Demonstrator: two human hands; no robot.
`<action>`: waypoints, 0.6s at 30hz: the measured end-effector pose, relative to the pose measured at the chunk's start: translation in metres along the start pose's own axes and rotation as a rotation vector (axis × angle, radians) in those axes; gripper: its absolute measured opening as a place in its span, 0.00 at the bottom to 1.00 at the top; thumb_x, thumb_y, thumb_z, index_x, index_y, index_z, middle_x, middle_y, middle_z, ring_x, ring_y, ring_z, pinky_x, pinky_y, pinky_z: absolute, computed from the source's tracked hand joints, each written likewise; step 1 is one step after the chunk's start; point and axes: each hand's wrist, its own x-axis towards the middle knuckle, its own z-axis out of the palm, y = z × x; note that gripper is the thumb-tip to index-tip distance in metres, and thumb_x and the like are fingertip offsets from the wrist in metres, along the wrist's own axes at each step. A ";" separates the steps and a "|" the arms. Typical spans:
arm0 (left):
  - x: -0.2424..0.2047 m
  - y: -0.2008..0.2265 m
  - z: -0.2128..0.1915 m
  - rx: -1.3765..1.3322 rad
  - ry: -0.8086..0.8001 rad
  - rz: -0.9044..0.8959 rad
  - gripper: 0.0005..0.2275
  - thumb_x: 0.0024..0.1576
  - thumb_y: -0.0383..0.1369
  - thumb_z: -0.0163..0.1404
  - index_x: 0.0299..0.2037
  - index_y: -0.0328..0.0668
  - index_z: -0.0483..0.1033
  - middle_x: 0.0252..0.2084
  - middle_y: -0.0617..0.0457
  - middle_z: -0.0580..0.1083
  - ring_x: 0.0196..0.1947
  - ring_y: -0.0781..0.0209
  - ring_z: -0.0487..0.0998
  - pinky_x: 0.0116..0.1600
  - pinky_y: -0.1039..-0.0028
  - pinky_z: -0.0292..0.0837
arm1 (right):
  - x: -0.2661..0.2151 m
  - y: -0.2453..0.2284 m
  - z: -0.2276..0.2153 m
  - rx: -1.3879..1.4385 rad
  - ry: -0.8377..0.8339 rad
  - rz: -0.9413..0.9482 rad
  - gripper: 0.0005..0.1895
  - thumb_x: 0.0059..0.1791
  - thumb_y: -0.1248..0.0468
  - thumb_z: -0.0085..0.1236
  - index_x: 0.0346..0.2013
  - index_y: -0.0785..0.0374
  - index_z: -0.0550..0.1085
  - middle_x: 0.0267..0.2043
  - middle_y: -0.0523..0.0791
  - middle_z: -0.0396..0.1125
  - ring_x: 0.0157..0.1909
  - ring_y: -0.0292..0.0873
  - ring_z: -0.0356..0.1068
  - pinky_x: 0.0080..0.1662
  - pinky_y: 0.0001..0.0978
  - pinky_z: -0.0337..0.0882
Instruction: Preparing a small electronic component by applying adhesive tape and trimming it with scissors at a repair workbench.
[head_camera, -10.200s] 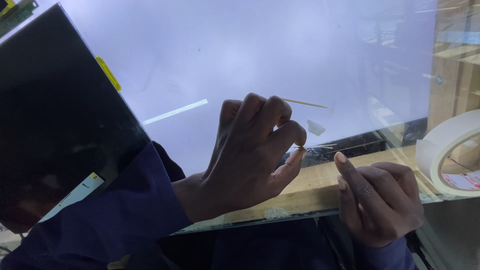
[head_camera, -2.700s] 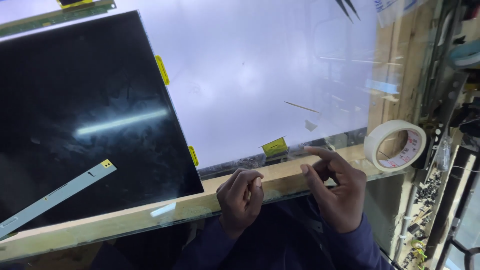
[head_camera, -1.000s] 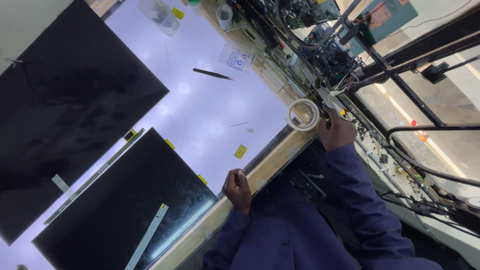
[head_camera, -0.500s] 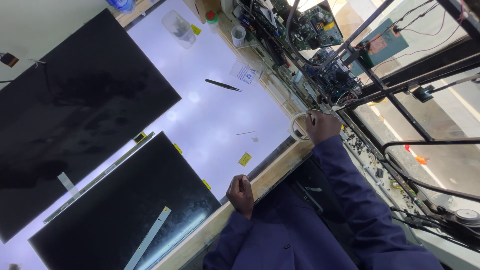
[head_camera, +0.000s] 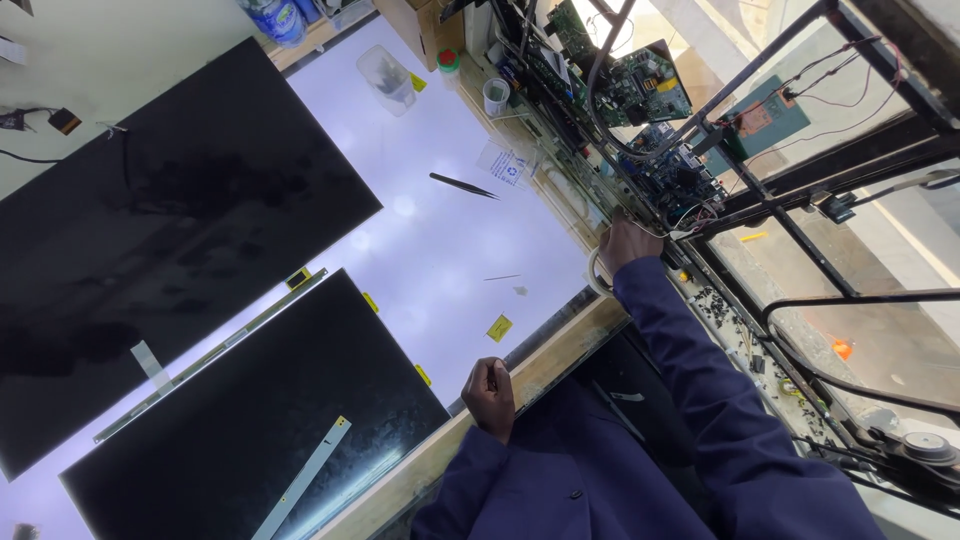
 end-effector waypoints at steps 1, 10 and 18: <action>0.000 -0.001 0.000 0.000 0.004 0.003 0.09 0.58 0.25 0.44 0.28 0.43 0.76 0.10 0.51 0.62 0.09 0.65 0.58 0.17 0.77 0.60 | 0.003 0.001 0.003 0.001 0.004 -0.003 0.21 0.51 0.61 0.41 0.54 0.68 0.70 0.24 0.53 0.72 0.28 0.53 0.74 0.34 0.48 0.75; -0.002 -0.003 -0.003 -0.017 0.001 -0.010 0.09 0.58 0.25 0.44 0.28 0.43 0.75 0.11 0.50 0.63 0.08 0.64 0.58 0.17 0.77 0.59 | 0.022 0.003 0.018 0.020 0.029 -0.022 0.14 0.49 0.59 0.54 0.18 0.54 0.69 0.16 0.44 0.66 0.26 0.49 0.73 0.36 0.45 0.73; 0.001 -0.005 -0.005 -0.016 0.012 -0.026 0.09 0.59 0.25 0.43 0.28 0.43 0.74 0.12 0.50 0.63 0.08 0.63 0.59 0.16 0.75 0.59 | -0.019 -0.021 -0.025 0.264 0.153 0.027 0.09 0.48 0.60 0.51 0.31 0.61 0.76 0.26 0.53 0.71 0.34 0.61 0.74 0.38 0.56 0.73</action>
